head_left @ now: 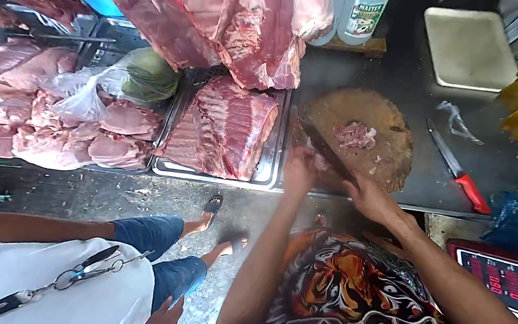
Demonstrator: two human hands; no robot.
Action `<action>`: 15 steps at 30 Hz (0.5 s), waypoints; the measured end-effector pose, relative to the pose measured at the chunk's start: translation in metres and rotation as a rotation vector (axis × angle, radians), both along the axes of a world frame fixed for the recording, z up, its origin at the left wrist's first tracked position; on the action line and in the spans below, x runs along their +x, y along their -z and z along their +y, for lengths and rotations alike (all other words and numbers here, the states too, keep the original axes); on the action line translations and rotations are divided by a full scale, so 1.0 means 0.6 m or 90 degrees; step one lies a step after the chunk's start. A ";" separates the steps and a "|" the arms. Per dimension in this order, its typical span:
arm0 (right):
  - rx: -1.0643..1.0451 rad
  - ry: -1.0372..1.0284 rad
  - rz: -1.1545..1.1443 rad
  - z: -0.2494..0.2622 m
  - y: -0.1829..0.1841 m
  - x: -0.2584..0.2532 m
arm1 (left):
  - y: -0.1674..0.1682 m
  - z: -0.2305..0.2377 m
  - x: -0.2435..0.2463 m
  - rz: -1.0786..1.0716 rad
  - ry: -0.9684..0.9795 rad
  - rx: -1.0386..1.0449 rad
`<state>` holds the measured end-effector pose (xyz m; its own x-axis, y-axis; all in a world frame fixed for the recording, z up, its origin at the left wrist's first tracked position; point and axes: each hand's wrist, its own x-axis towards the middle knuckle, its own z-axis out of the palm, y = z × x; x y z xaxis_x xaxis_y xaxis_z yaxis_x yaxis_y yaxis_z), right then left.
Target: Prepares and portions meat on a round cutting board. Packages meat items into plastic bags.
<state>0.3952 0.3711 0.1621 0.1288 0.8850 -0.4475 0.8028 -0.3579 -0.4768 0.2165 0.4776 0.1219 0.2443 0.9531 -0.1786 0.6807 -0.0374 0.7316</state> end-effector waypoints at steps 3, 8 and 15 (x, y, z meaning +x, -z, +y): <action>0.097 0.040 0.019 -0.023 0.004 0.006 | 0.002 0.014 -0.011 0.104 0.080 0.100; 0.273 0.145 0.002 -0.056 -0.003 0.014 | -0.008 0.090 -0.006 0.123 0.378 0.213; 0.390 0.220 0.044 -0.048 -0.045 0.025 | -0.036 0.048 0.083 0.241 0.288 -0.026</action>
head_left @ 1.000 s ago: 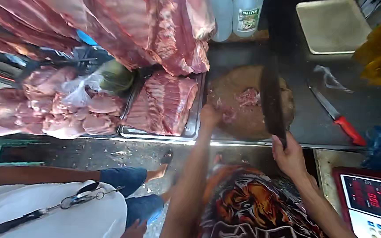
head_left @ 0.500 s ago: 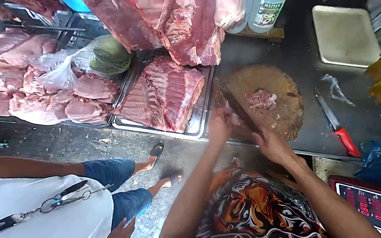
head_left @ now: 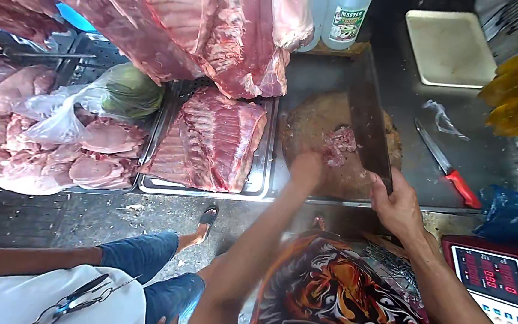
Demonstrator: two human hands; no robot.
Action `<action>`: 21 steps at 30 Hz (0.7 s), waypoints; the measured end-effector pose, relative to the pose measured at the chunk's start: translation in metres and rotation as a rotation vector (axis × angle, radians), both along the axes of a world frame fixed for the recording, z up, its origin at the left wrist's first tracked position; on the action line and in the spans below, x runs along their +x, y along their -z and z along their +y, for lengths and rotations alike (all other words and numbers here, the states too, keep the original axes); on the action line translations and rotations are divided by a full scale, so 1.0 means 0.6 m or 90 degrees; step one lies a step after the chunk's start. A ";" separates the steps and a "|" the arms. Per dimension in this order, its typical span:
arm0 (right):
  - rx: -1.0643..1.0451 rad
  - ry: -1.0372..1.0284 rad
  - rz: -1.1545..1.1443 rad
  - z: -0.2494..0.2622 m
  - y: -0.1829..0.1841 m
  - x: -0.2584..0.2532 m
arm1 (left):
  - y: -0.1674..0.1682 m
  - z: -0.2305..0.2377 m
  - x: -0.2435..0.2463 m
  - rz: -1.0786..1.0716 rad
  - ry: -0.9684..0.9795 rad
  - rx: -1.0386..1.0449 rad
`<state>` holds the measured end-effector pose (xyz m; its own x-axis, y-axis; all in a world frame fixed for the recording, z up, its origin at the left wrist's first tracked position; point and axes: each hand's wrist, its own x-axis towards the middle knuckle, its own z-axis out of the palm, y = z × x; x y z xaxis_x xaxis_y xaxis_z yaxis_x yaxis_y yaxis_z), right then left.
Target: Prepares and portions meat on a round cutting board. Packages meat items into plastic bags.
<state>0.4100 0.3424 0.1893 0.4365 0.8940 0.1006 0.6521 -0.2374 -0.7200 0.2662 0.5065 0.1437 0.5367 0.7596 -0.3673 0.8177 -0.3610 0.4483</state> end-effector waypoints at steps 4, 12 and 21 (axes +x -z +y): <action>0.112 -0.016 -0.045 -0.002 -0.034 -0.016 | 0.012 -0.046 -0.013 -0.036 -0.046 -0.027; -0.384 -0.131 -0.098 0.004 0.050 0.026 | 0.039 -0.057 -0.028 -0.104 -0.074 0.038; 0.030 -0.086 -0.109 0.002 -0.025 -0.017 | 0.063 -0.065 -0.042 -0.196 -0.111 0.095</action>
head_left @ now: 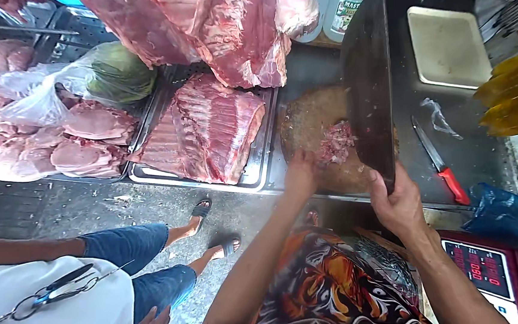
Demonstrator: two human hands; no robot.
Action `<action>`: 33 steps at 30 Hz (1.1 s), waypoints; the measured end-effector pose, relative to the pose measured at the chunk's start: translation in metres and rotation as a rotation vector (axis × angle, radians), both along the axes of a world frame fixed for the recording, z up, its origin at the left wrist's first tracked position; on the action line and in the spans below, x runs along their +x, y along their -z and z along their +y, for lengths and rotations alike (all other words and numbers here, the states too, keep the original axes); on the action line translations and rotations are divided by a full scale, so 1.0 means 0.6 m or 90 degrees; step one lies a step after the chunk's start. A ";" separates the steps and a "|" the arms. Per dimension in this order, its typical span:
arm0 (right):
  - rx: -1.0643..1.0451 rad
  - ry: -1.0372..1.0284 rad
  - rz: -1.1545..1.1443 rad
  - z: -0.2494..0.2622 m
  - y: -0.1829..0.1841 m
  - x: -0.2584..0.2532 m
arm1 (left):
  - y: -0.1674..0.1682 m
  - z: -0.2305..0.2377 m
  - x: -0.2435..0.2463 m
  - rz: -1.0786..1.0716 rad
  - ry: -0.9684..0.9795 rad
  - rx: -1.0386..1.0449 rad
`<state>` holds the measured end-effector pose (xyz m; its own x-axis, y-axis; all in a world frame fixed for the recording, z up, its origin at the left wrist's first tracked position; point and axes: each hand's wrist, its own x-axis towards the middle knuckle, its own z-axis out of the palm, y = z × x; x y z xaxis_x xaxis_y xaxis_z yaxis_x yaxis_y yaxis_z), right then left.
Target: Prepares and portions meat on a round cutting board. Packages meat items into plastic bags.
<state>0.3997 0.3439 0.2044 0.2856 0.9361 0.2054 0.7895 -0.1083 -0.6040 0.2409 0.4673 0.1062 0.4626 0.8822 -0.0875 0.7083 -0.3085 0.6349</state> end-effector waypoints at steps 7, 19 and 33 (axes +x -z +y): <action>-0.414 -0.034 -0.022 0.017 0.074 0.026 | -0.005 0.001 0.003 0.038 0.022 -0.021; -0.430 -0.028 -0.026 0.011 0.065 -0.031 | -0.004 -0.001 -0.011 -0.010 0.007 -0.024; -0.298 0.162 -0.084 0.071 0.021 0.188 | -0.021 0.065 0.104 0.075 0.112 0.105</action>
<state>0.5123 0.3863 0.1920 0.5152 0.8406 -0.1673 0.7689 -0.5395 -0.3430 0.3031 0.5062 0.1188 0.6051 0.7961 -0.0112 0.7007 -0.5259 0.4821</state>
